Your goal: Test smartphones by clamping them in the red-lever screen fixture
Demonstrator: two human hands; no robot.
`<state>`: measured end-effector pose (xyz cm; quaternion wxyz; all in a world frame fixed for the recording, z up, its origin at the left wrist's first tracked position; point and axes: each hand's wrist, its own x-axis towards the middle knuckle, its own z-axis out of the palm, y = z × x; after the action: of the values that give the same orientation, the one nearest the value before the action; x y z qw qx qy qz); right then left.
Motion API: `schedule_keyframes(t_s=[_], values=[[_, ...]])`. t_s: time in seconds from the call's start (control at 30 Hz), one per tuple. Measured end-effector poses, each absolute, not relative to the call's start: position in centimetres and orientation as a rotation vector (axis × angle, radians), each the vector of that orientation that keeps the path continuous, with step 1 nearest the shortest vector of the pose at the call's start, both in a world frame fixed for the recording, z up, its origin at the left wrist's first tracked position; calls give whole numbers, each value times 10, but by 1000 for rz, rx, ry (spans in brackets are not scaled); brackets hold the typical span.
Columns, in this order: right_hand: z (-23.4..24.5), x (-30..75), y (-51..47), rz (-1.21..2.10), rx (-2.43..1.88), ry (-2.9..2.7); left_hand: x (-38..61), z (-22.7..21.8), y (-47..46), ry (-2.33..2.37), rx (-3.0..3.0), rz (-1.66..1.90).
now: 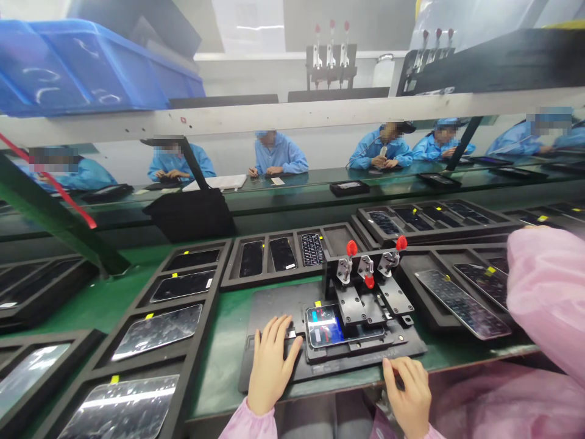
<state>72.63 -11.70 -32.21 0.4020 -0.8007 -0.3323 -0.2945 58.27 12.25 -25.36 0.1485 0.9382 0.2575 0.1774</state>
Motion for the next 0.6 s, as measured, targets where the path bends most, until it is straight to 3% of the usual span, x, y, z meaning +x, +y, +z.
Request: schedule_keyframes(t_s=[0.1, 0.23, 0.4, 0.6], values=[[-306, 721, -119, -648, -1975, -759, 583, -254, 122, 734, 2701, 515], [-243, 726, -117, -463, -1921, -595, 582, -254, 122, 733, 2725, 546], [-157, 769, -92, 124, -1988, -723, 583, -253, 122, 730, 2707, 534], [-139, 798, -66, 471, -2052, -792, 583, -253, 123, 720, 2713, 556]])
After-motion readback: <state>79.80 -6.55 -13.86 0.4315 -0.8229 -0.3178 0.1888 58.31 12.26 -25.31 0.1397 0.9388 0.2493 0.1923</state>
